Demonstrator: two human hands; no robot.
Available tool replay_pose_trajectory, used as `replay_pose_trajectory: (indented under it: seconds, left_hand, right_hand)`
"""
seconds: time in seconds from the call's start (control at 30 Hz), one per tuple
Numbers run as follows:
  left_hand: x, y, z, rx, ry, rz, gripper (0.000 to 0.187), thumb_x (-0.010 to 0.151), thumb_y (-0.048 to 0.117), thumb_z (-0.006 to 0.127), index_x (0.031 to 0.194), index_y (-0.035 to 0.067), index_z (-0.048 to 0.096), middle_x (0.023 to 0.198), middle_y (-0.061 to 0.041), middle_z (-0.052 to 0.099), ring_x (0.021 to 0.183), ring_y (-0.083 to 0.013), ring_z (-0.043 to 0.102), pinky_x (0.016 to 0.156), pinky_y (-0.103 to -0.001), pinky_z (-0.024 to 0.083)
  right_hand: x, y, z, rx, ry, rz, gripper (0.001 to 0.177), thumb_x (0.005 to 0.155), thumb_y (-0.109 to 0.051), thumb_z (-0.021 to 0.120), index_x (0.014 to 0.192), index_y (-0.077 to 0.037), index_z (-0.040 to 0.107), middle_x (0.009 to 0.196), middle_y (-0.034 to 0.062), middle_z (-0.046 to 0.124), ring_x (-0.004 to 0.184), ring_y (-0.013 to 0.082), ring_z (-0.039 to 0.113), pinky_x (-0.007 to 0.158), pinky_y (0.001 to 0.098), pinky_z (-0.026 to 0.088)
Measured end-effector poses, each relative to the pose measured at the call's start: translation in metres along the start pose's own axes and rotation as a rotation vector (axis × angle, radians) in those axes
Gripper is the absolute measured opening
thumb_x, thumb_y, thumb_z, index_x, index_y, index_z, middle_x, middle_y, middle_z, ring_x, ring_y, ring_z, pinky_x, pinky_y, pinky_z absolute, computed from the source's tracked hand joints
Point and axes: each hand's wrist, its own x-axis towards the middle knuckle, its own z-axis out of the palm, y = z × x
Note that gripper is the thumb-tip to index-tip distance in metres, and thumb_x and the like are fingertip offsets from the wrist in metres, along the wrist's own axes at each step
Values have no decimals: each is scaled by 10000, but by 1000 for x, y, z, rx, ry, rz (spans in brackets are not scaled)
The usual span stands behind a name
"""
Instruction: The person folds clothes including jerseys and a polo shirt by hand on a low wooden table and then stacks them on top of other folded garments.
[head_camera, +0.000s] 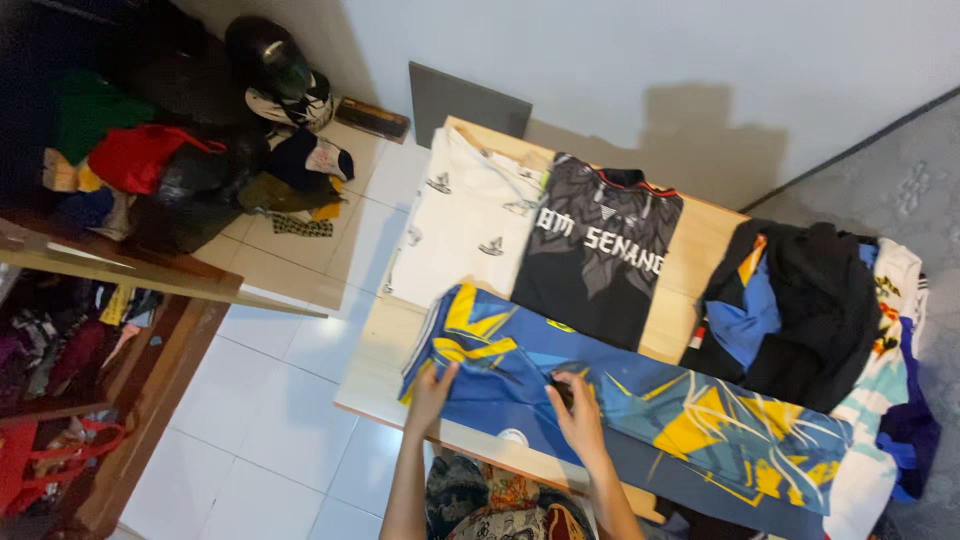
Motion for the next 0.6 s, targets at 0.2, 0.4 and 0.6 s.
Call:
replay_pose_trajectory:
  seconds: [0.2,0.4,0.6]
  left_hand:
    - [9,-15,-2,246,-195,31,386,991,402,603,1015,34,714,741,-163,691,627,-283,642,585,-401,474]
    - [6,-16,-12,336,-435,103,379,1039,389,533,1103,50,691,773,-215,673,699,-390,665,647,-471,503]
    - [6,-21,-24,216,-560,310,352,1071,330,545,1155,16,680,869,-225,709,792,-425,671,669,-482,518]
  right_hand:
    - [7,-26,45,-113,22,70,373,821,-245,809,1078,-59,613,942,141,699,587,311,607,572,402,495]
    - [-12,19,82,-27,51,104,240,902,-154,788,907,-35,579,740,149,607,618,310,543,605,356,486]
    - [-48,40,86,150,193,-235,199,883,67,578,939,-69,712,926,97,694,912,259,674,799,319,510]
